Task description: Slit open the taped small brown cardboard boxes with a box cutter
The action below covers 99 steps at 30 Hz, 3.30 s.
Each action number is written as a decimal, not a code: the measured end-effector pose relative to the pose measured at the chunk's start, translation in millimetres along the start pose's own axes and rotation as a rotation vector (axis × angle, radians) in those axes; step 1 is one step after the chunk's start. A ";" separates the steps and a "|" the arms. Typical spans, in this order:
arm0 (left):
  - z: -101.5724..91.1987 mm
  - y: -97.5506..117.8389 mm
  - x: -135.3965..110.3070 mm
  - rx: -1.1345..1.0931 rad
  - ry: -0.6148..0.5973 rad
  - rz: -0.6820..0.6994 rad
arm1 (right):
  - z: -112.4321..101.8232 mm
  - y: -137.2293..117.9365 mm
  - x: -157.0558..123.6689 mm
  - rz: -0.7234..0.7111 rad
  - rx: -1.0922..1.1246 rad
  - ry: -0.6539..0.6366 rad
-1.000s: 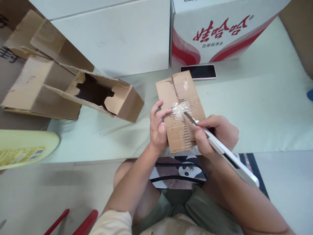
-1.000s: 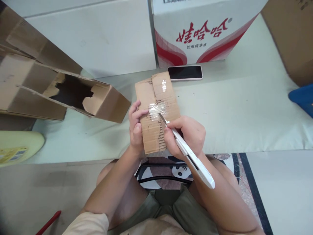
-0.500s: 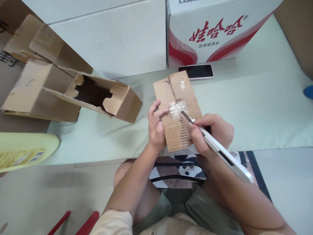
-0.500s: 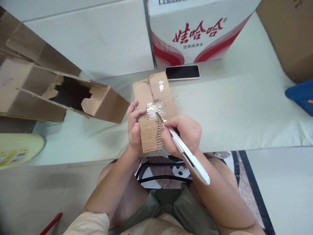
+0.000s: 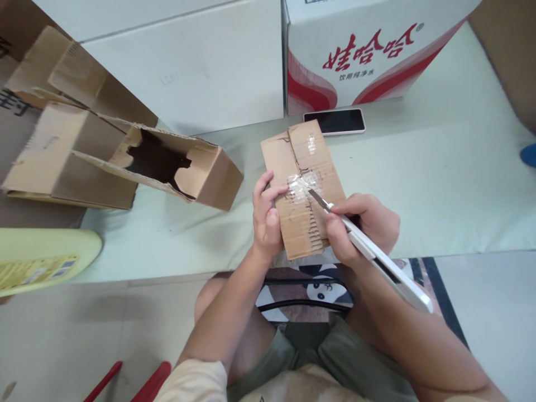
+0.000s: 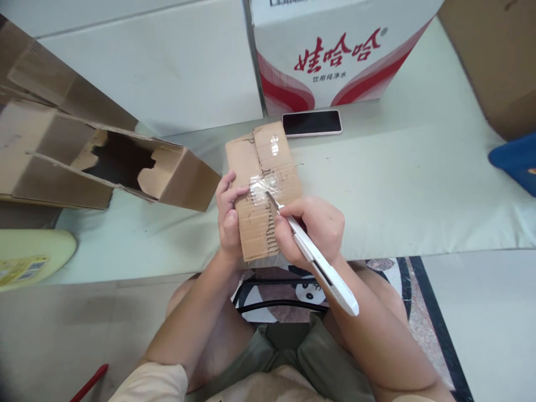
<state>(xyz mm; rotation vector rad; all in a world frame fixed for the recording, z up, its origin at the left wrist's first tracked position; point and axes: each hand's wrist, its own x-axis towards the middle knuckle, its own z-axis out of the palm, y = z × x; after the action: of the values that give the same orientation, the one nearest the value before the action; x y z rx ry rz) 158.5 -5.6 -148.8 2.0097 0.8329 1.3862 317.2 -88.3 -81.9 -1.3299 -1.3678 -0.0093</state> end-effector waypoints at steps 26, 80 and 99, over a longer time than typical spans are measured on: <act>-3.2 -1.0 0.1 0.053 -0.015 -0.007 | -1.6 1.4 1.7 -0.038 -0.019 0.000; -3.7 -1.0 -0.2 0.047 -0.022 -0.004 | -1.8 -0.2 0.9 0.009 -0.041 0.004; -2.7 2.1 0.1 -0.002 -0.019 -0.017 | 0.1 1.5 -0.1 -0.024 -0.007 0.033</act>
<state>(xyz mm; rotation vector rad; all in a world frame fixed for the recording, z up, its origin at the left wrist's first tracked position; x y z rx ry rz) 156.3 -6.6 -146.4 2.0071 0.8383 1.3553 318.1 -87.8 -83.0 -1.3133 -1.3573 -0.0518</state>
